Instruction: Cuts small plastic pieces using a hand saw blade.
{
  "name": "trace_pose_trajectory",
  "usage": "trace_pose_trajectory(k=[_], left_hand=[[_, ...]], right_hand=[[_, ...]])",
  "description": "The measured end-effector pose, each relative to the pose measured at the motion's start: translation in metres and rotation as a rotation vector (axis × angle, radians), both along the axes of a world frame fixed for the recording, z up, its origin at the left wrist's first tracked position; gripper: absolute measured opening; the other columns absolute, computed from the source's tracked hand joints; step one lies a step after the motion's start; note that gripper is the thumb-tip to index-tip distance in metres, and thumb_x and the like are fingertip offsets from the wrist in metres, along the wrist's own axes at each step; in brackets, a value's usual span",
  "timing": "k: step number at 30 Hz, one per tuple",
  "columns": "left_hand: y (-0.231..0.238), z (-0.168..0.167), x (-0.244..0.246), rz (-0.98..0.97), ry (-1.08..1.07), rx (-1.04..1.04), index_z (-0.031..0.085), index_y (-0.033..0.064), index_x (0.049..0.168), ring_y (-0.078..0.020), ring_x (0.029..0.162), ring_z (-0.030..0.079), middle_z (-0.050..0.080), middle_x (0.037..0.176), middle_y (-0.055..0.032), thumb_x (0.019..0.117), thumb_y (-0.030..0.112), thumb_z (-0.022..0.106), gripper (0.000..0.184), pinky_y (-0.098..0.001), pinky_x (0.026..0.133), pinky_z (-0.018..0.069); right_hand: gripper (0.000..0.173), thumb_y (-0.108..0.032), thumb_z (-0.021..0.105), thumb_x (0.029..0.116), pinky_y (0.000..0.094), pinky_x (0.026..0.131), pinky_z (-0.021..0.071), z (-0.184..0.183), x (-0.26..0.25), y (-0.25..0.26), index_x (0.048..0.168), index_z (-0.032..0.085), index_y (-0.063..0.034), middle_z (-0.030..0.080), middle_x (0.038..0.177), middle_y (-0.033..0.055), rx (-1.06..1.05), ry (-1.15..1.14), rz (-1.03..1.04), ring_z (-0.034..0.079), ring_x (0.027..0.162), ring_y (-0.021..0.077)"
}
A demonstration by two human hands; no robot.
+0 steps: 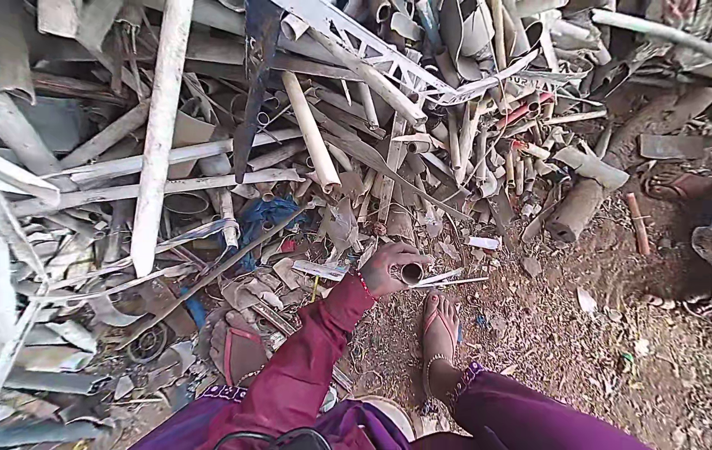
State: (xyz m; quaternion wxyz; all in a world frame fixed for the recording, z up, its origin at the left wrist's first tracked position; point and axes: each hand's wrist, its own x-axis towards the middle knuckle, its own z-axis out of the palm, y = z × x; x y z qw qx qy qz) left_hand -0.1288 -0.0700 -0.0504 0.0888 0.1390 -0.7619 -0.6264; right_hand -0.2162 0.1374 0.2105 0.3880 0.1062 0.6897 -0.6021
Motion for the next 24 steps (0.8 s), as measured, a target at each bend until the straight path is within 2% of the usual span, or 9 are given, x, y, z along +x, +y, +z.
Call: trace_pose_trajectory(k=[3, 6, 9, 12, 14, 17, 19, 21, 24], left_hand=[[0.014, 0.027, -0.006, 0.023, 0.095, 0.461, 0.054, -0.0126, 0.134, -0.0081, 0.116, 0.063, 0.063, 0.130, -0.0131, 0.0803, 0.011, 0.079, 0.063, -0.0232, 0.102, 0.0502], [0.029, 0.061, -0.009, 0.013, 0.112, 0.704, 0.050, -0.0072, 0.136, -0.0037, 0.104, 0.068, 0.068, 0.121, 0.0010, 0.0802, 0.032, 0.085, 0.077, -0.0228, 0.093, 0.0562], [0.047, 0.092, -0.010, -0.038, 0.164, 0.754, 0.059, 0.0007, 0.129, -0.0055, 0.097, 0.071, 0.072, 0.110, 0.0053, 0.0743, 0.048, 0.088, 0.077, -0.0242, 0.087, 0.0592], [0.065, 0.119, -0.010, -0.120, 0.226, 0.802, 0.062, 0.0070, 0.124, -0.0056, 0.096, 0.071, 0.073, 0.108, 0.0061, 0.0741, 0.051, 0.086, 0.071, -0.0241, 0.085, 0.0594], [0.077, 0.130, -0.011, -0.209, 0.316, 0.767, 0.063, 0.0094, 0.125, -0.0044, 0.100, 0.069, 0.072, 0.112, 0.0063, 0.0782, 0.051, 0.083, 0.066, -0.0238, 0.088, 0.0575], [0.098, 0.147, -0.014, -0.228, 0.395, 0.695, 0.063, 0.0151, 0.121, -0.0027, 0.100, 0.067, 0.070, 0.111, 0.0082, 0.0786, 0.050, 0.083, 0.059, -0.0235, 0.088, 0.0570], [0.113, 0.153, -0.018, -0.222, 0.469, 0.746, 0.062, 0.0196, 0.112, -0.0022, 0.098, 0.065, 0.068, 0.106, 0.0096, 0.0780, 0.048, 0.084, 0.050, -0.0229, 0.087, 0.0554], [0.125, 0.154, -0.022, -0.233, 0.564, 0.873, 0.061, 0.0219, 0.104, -0.0040, 0.096, 0.065, 0.066, 0.099, 0.0089, 0.0811, 0.037, 0.084, 0.036, -0.0233, 0.087, 0.0539], [0.139, 0.161, -0.022, -0.117, 0.599, 1.103, 0.063, 0.0192, 0.100, -0.0126, 0.099, 0.070, 0.071, 0.098, 0.0016, 0.0788, 0.022, 0.085, 0.031, -0.0296, 0.094, 0.0559]], right_hand=[[0.020, -0.006, 0.050, 0.1037, 0.0187, 0.081, 0.0550, -0.019, -0.009, 0.022, 0.102, 0.061, 0.0110, 0.072, 0.095, 0.0106, -0.257, 0.021, 0.088, 0.072, 0.092, 0.0090], [0.007, -0.014, 0.064, 0.0965, 0.0103, 0.057, 0.0504, -0.018, -0.004, 0.069, 0.092, 0.065, -0.0084, 0.069, 0.073, -0.0079, -0.464, 0.310, 0.168, 0.065, 0.064, -0.0053], [0.014, -0.022, 0.061, 0.1031, 0.0144, 0.051, 0.0499, 0.003, 0.008, 0.095, 0.115, 0.069, -0.0207, 0.073, 0.092, -0.0105, -0.458, 0.452, 0.309, 0.059, 0.060, -0.0045], [0.025, -0.004, 0.055, 0.1015, 0.0139, 0.048, 0.0492, 0.002, 0.023, 0.095, 0.126, 0.061, -0.0076, 0.076, 0.114, -0.0037, -0.261, 0.596, 0.290, 0.059, 0.058, -0.0062], [0.033, -0.004, 0.056, 0.1004, 0.0141, 0.045, 0.0468, -0.003, 0.028, 0.092, 0.133, 0.057, -0.0001, 0.075, 0.120, -0.0015, -0.144, 0.612, 0.302, 0.058, 0.057, -0.0068], [0.039, -0.023, 0.069, 0.0972, 0.0156, 0.042, 0.0464, -0.016, 0.032, 0.091, 0.131, 0.064, -0.0031, 0.075, 0.097, -0.0058, -0.092, 0.576, 0.318, 0.052, 0.049, -0.0048], [0.032, -0.030, 0.076, 0.0897, 0.0175, 0.039, 0.0456, -0.019, 0.034, 0.090, 0.112, 0.067, -0.0095, 0.064, 0.068, -0.0101, -0.094, 0.476, 0.316, 0.049, 0.042, -0.0024], [0.017, -0.025, 0.075, 0.0896, 0.0180, 0.038, 0.0453, -0.016, 0.034, 0.088, 0.095, 0.064, -0.0134, 0.056, 0.054, -0.0099, -0.178, 0.289, 0.316, 0.048, 0.038, -0.0004], [0.015, -0.020, 0.063, 0.0943, 0.0206, 0.038, 0.0479, -0.014, 0.033, 0.086, 0.082, 0.060, -0.0120, 0.054, 0.047, -0.0045, -0.284, 0.035, 0.252, 0.052, 0.036, 0.0041]])
